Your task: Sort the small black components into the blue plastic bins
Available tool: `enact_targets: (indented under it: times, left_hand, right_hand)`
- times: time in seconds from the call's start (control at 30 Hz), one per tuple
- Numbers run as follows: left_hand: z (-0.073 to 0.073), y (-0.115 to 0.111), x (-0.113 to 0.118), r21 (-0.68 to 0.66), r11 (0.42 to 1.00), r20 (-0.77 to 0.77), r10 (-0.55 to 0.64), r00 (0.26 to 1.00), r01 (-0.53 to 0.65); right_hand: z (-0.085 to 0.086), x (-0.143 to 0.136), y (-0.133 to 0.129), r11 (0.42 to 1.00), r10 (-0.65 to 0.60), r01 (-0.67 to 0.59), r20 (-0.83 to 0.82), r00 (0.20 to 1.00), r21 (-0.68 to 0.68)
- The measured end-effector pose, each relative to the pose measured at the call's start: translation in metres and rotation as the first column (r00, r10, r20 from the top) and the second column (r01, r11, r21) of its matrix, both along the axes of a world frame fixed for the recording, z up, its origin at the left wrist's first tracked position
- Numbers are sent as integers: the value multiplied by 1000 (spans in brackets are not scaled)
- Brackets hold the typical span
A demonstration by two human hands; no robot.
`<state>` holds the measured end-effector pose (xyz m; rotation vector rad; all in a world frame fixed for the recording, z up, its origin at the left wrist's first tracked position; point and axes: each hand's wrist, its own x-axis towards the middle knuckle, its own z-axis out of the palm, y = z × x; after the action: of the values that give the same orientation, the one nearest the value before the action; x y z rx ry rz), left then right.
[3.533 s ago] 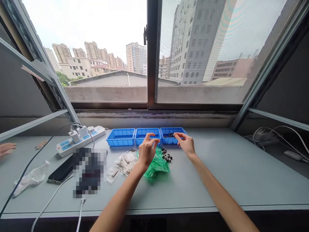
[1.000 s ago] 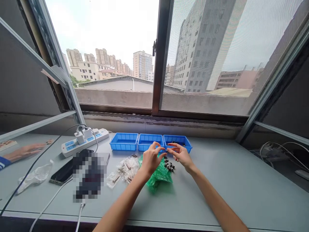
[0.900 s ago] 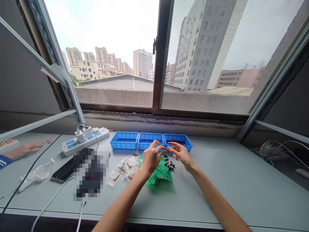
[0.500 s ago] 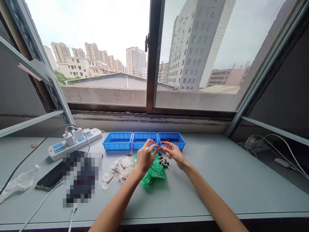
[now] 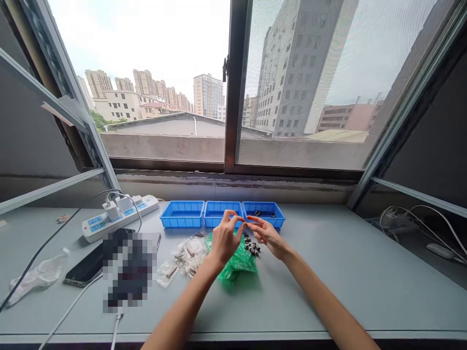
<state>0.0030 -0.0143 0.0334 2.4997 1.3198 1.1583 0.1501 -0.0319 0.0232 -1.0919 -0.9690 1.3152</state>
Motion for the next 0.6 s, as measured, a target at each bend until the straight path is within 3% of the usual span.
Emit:
enact_targets:
  times: [0.17,0.37,0.6]
  left_hand:
    - [-1,-4,4,-31,999,8,-7,1000,7]
    - [-4,-3,4,-36,999,-68,5,998,-8]
    - [-6,4,-1,-25,999,-138,21,990,-24]
  right_hand:
    - [-1,-1,-1,999,53,-53,-24,998,-9]
    - [-3,-2,1,1000,22,-22,36,999,-6]
    - [-5,15,8,969,-237,221,174,956,107]
